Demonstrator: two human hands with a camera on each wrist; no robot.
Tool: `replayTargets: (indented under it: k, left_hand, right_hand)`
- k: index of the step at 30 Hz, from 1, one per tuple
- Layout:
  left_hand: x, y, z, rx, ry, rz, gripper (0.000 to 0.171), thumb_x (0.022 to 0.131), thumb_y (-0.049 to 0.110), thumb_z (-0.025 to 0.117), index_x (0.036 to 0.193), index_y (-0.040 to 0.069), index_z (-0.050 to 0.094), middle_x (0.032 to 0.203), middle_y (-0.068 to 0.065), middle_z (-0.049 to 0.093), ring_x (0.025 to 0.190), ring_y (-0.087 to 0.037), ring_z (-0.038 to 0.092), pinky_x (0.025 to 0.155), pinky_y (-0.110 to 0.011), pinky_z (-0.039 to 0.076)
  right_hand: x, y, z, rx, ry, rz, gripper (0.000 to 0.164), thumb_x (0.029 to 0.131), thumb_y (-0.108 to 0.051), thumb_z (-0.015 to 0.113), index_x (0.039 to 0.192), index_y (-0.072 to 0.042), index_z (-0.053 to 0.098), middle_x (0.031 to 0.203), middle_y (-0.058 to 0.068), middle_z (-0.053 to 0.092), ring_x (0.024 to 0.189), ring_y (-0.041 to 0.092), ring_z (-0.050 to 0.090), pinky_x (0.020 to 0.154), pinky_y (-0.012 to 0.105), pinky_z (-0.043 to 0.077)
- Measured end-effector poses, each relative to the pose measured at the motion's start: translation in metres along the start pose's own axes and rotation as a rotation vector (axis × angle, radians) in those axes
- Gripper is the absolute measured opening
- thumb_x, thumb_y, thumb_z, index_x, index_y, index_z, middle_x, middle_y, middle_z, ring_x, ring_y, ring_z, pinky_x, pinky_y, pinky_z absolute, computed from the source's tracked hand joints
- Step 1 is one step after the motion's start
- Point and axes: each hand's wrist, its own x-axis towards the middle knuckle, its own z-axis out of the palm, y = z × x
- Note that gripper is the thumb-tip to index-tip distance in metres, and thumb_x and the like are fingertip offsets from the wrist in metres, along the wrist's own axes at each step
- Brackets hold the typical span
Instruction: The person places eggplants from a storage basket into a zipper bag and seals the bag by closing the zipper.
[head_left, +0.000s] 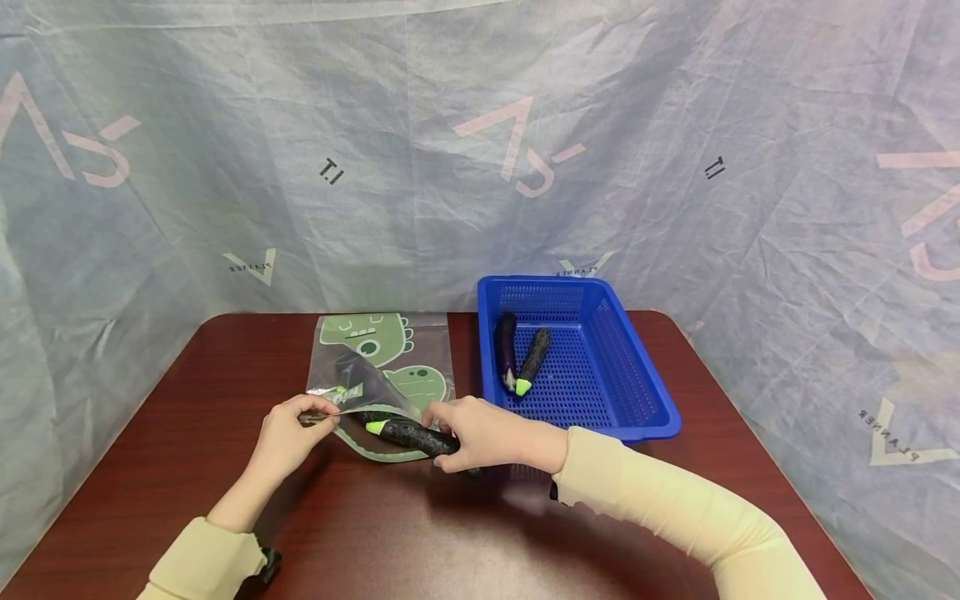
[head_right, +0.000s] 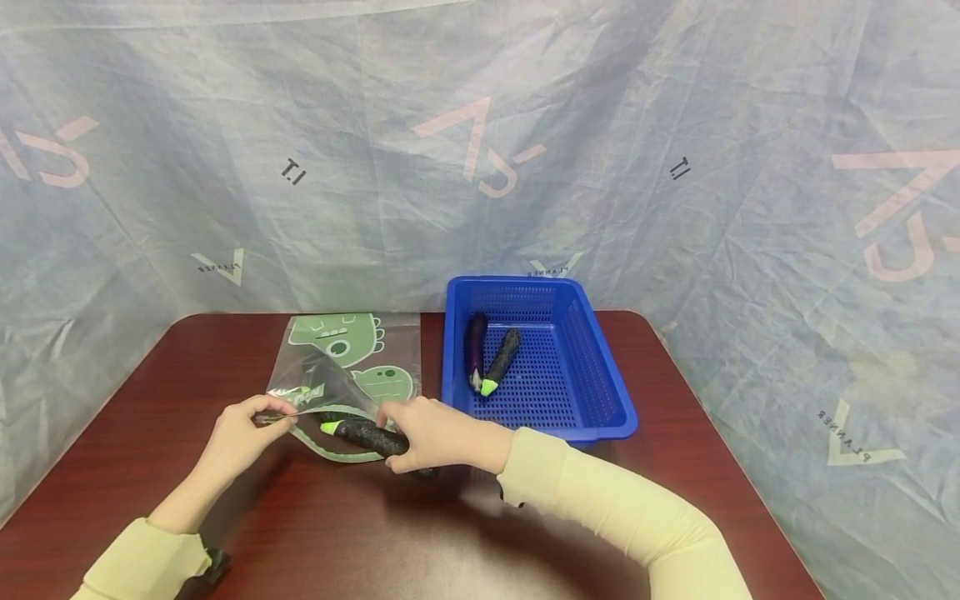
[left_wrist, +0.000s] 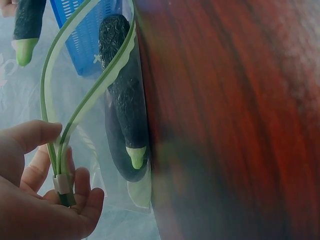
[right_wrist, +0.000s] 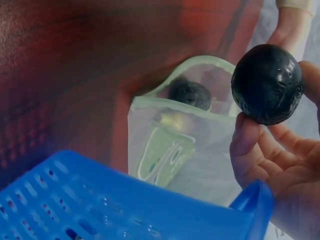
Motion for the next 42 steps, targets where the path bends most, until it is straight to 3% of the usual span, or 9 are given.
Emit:
replayTargets:
  k: [10, 23, 42]
  left_hand:
    - [0.0, -0.001, 0.0, 0.003, -0.002, -0.002, 0.011, 0.075, 0.01, 0.077, 0.081, 0.016, 0.071, 0.085, 0.0, 0.068, 0.073, -0.006, 0.059, 0.064, -0.024, 0.045]
    - [0.002, 0.003, -0.001, 0.012, -0.011, -0.015, 0.01, 0.075, 0.011, 0.077, 0.081, 0.016, 0.07, 0.086, -0.001, 0.068, 0.075, -0.011, 0.06, 0.065, -0.026, 0.045]
    - [0.003, 0.001, 0.002, -0.005, -0.032, -0.025, 0.009, 0.077, 0.012, 0.076, 0.083, 0.017, 0.071, 0.089, -0.001, 0.068, 0.077, -0.015, 0.062, 0.067, -0.027, 0.046]
  right_hand:
    - [0.003, -0.004, 0.011, -0.144, -0.002, 0.041, 0.041, 0.075, -0.03, 0.073, 0.108, -0.012, 0.057, 0.072, -0.008, 0.054, 0.064, 0.006, 0.05, 0.056, 0.021, 0.043]
    - [0.014, -0.01, 0.025, -0.245, -0.006, 0.119, 0.043, 0.074, -0.033, 0.074, 0.109, -0.019, 0.053, 0.093, -0.004, 0.063, 0.069, 0.015, 0.062, 0.057, 0.031, 0.05]
    - [0.022, -0.011, 0.047, -0.342, 0.036, 0.124, 0.04, 0.071, -0.033, 0.076, 0.103, -0.02, 0.056, 0.079, -0.001, 0.063, 0.067, 0.019, 0.064, 0.052, 0.033, 0.049]
